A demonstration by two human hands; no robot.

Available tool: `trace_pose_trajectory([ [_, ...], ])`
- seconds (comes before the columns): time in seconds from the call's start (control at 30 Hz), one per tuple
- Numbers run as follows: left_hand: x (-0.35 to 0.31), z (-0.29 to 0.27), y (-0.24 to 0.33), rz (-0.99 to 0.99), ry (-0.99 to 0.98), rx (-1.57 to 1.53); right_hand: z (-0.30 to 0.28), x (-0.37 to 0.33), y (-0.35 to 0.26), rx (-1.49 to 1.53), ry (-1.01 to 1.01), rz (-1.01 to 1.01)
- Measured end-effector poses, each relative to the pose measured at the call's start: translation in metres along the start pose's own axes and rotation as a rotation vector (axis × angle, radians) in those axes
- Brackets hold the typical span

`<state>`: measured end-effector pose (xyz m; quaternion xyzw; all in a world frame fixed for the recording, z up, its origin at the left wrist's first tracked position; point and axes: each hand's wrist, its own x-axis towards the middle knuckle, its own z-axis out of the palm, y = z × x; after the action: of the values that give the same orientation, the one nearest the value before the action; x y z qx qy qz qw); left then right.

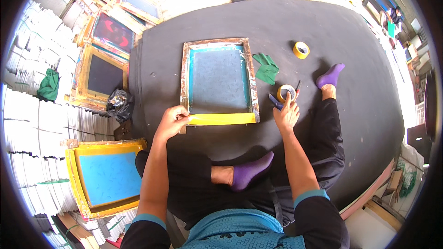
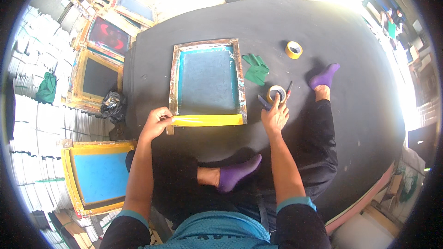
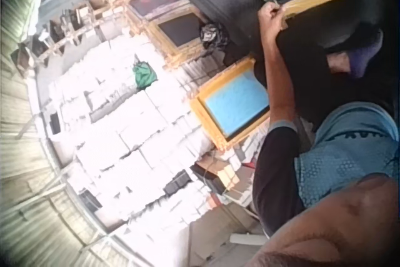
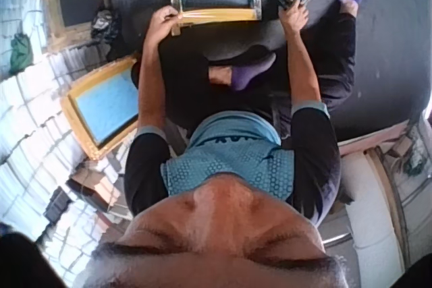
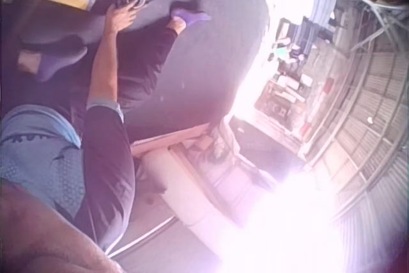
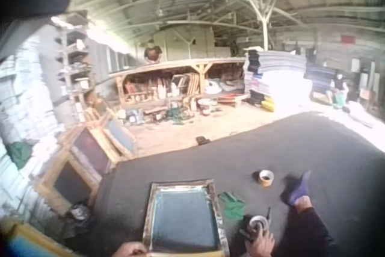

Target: The person sits on the floor and applies yellow masking tape to the edges of a rectangular screen-printing frame. They smooth the tape along the frame's perimeter and use a utility knife to trim the excess tape.

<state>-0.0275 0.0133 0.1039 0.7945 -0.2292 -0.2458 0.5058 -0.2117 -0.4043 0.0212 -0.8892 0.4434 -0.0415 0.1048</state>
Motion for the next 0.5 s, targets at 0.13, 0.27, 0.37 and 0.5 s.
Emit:
trace_pose_trajectory([
  [0.13,0.006,0.010,0.044,0.285,-0.023,0.069,-0.009,-0.023,-0.023,0.429,-0.139,-0.601],
  [0.27,0.005,0.007,0.083,0.130,-0.086,0.158,-0.008,-0.020,-0.052,0.573,-0.521,-0.645],
  [0.37,0.007,0.003,0.086,0.127,-0.104,0.260,0.000,-0.005,-0.049,0.527,-0.592,-0.640],
  [0.5,0.006,0.004,0.091,0.066,-0.111,0.232,-0.002,-0.003,-0.037,0.591,-0.609,-0.640],
])
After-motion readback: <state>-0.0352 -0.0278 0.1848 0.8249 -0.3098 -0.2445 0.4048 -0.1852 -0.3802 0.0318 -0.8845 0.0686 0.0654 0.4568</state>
